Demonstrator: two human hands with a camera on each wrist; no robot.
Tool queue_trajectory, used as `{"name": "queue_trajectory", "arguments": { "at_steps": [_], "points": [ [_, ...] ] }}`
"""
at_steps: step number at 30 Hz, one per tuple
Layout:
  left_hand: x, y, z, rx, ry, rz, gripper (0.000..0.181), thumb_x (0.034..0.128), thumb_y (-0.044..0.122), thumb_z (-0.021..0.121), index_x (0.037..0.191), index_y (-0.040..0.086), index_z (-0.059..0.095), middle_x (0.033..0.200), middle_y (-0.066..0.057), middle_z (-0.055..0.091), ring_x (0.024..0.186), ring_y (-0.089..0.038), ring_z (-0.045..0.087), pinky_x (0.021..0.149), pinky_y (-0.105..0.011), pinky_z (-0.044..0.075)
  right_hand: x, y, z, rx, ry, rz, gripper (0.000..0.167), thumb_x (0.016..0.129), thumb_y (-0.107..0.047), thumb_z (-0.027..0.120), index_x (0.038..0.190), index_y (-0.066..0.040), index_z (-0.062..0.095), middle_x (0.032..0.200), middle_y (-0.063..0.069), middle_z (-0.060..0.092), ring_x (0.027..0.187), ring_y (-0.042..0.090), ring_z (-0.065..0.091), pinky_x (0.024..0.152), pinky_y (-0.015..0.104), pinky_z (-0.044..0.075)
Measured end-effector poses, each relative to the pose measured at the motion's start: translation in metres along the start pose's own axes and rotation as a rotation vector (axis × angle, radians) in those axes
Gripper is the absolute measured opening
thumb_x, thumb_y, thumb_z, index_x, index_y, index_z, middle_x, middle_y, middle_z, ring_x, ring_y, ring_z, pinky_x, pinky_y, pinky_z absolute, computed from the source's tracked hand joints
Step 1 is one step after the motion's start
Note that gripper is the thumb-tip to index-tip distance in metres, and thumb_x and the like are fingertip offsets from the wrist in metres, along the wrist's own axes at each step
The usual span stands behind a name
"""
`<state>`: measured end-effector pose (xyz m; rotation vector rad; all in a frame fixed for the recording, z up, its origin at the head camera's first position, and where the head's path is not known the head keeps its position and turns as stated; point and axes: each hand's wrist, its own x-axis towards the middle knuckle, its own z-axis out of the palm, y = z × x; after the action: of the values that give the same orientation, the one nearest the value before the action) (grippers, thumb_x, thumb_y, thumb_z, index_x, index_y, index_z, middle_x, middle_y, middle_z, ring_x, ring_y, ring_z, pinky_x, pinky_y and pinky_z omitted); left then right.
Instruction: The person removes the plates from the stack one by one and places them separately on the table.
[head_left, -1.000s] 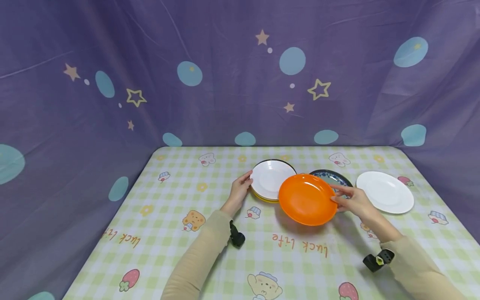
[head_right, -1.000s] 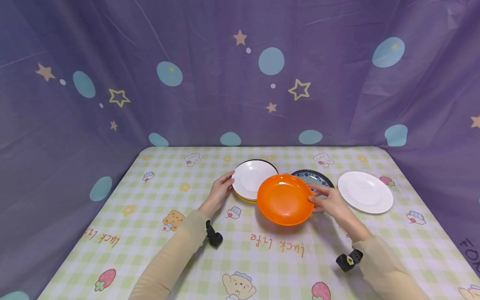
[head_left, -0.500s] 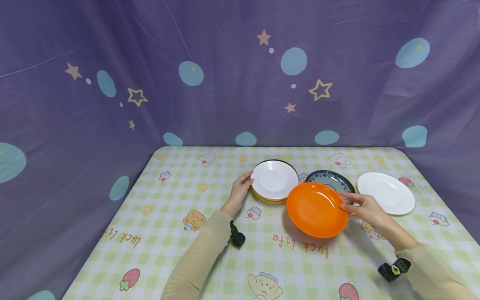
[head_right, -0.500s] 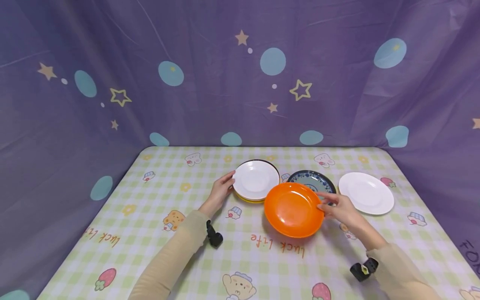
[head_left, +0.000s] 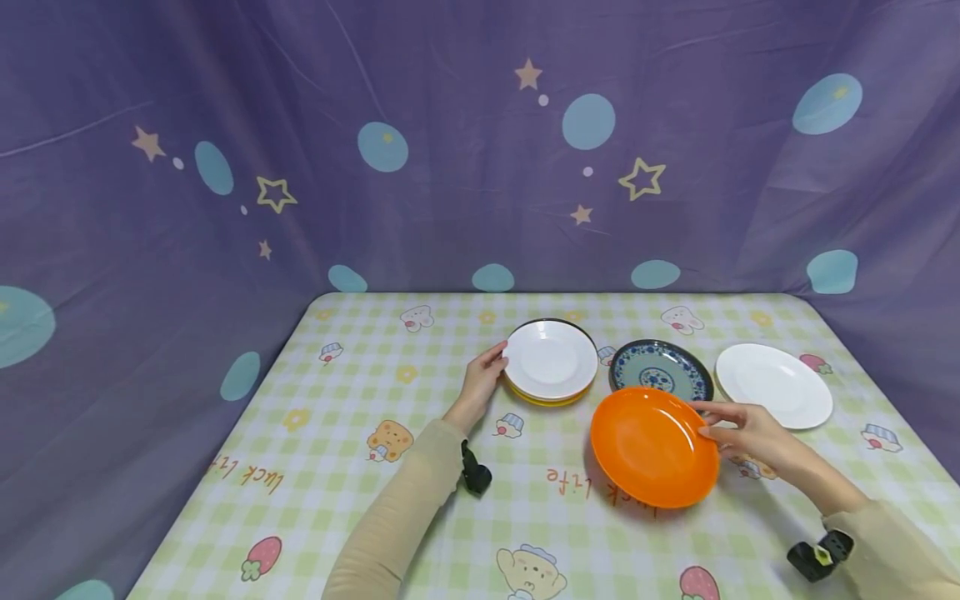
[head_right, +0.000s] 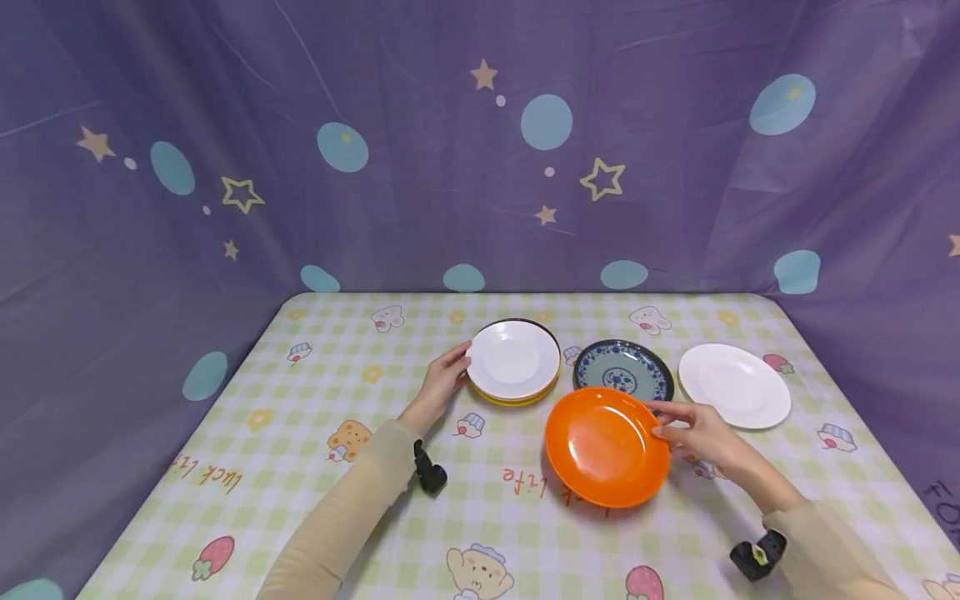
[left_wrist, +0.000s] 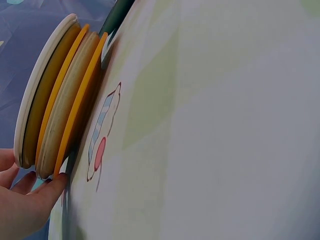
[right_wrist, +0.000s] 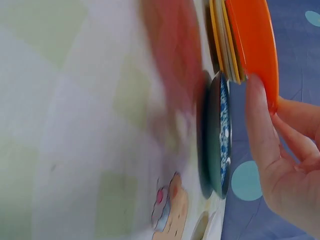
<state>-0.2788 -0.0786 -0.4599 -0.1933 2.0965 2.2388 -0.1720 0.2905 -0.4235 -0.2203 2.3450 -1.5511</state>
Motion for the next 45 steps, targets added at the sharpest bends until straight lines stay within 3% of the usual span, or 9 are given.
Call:
{"name": "queue_trajectory", "arguments": {
  "at_steps": [9,13,19,25,45],
  "points": [
    [0.001,0.0,0.0,-0.011,-0.002,-0.003,0.037,0.088,0.007,0.05,0.125,0.009,0.05,0.135,-0.006,0.041,0.122,-0.018,0.04,0.097,-0.028,0.038,-0.007,0.009,-0.011,-0.044,-0.079,-0.039,0.046,0.085,-0.015,0.058,0.125,0.005,0.044,0.092,0.011,0.055,0.068,0.016,0.061,0.062,0.036,0.055],
    [0.001,-0.001,-0.001,-0.004,-0.009,-0.001,0.038,0.0881,0.007,0.05,0.126,0.009,0.049,0.135,-0.007,0.041,0.122,-0.018,0.04,0.097,-0.029,0.038,-0.01,0.015,-0.015,-0.018,-0.119,-0.038,0.037,0.086,-0.013,0.056,0.122,-0.008,0.053,0.09,0.009,0.055,0.066,0.017,0.061,0.061,0.038,0.055],
    [0.001,-0.001,-0.001,-0.001,-0.005,-0.009,0.038,0.0882,0.007,0.049,0.126,0.01,0.05,0.136,-0.006,0.041,0.122,-0.018,0.039,0.097,-0.029,0.039,-0.011,0.021,-0.018,0.012,-0.178,-0.014,0.033,0.086,-0.013,0.056,0.116,-0.025,0.058,0.089,0.007,0.056,0.052,0.011,0.053,0.044,0.024,0.048],
    [0.001,0.0,-0.001,-0.003,-0.006,-0.01,0.038,0.0883,0.006,0.049,0.126,0.009,0.049,0.136,-0.006,0.04,0.122,-0.019,0.04,0.097,-0.029,0.038,-0.012,0.026,-0.021,0.102,-0.27,-0.002,0.035,0.088,-0.009,0.052,0.113,-0.034,0.058,0.092,0.005,0.057,0.068,0.015,0.061,0.061,0.037,0.055],
    [0.0,0.001,-0.001,0.014,-0.013,-0.016,0.038,0.0884,0.007,0.049,0.126,0.01,0.049,0.136,-0.006,0.04,0.121,-0.019,0.04,0.097,-0.029,0.038,-0.012,0.045,-0.028,0.139,-0.322,-0.008,0.039,0.089,-0.005,0.05,0.113,-0.035,0.059,0.094,0.002,0.057,0.065,0.011,0.059,0.06,0.036,0.055]
  ]
}}
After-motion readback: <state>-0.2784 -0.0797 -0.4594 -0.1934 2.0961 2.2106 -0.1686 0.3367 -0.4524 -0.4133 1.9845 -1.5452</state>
